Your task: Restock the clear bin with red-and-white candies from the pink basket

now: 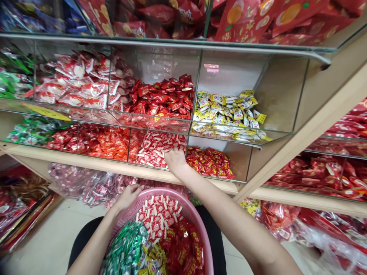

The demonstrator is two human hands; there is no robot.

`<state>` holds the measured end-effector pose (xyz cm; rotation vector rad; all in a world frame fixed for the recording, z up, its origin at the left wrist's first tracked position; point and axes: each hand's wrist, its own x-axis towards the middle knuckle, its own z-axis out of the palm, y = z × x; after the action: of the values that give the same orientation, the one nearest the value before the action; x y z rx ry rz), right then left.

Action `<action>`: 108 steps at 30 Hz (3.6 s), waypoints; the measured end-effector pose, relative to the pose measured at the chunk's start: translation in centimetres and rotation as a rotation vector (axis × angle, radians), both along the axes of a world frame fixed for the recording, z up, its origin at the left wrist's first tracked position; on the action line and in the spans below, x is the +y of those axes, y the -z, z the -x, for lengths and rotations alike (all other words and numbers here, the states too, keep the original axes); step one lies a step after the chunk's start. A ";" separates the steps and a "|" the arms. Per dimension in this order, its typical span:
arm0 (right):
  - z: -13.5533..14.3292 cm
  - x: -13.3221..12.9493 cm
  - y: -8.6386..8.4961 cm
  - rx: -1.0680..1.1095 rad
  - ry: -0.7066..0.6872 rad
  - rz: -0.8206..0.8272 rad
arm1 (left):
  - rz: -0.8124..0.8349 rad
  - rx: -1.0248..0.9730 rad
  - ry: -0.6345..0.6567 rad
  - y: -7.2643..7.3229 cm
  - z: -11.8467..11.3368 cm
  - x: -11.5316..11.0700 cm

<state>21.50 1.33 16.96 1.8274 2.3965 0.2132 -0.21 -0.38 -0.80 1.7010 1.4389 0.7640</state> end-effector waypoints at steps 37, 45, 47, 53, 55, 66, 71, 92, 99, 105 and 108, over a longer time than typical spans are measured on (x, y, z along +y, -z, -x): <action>2.7 -5.7 1.0 0.559 -0.319 -0.108 | -0.023 0.021 0.030 0.4 0.1 0.1; 6.4 -7.2 12.8 0.457 -0.204 0.308 | -0.038 0.002 0.027 0.1 -0.1 0.0; 7.0 -7.0 13.8 0.446 -0.197 0.303 | -0.040 -0.007 0.026 0.1 -0.1 0.0; 8.9 -7.3 14.9 0.423 -0.246 0.292 | -0.045 -0.023 0.033 0.4 0.0 0.0; 9.2 -7.5 15.3 0.415 -0.275 0.279 | -0.045 -0.022 0.031 0.4 0.0 0.0; 9.3 -7.6 16.2 0.352 -0.300 0.110 | -0.036 -0.003 0.014 0.5 0.0 0.1; 8.3 -8.7 14.9 0.458 -0.303 0.073 | -0.056 0.004 0.033 0.4 0.1 0.1; -6.8 -10.1 15.9 1.343 -0.011 0.057 | 0.063 0.001 -0.057 -0.4 -0.8 -0.1; -7.5 -10.0 16.2 1.642 0.098 0.119 | 0.000 -0.005 -0.028 -1.0 -1.2 -0.4; -7.4 -10.1 16.6 1.619 0.088 0.055 | -0.117 0.050 -0.014 -2.2 -1.2 -0.7; -7.2 -9.9 17.0 1.464 0.042 -0.009 | -0.179 0.220 0.005 -5.2 -1.7 -1.7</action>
<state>28.66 -8.54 0.01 2.4317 2.9336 -1.6595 1.54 -2.07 4.39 1.9762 1.5510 0.7391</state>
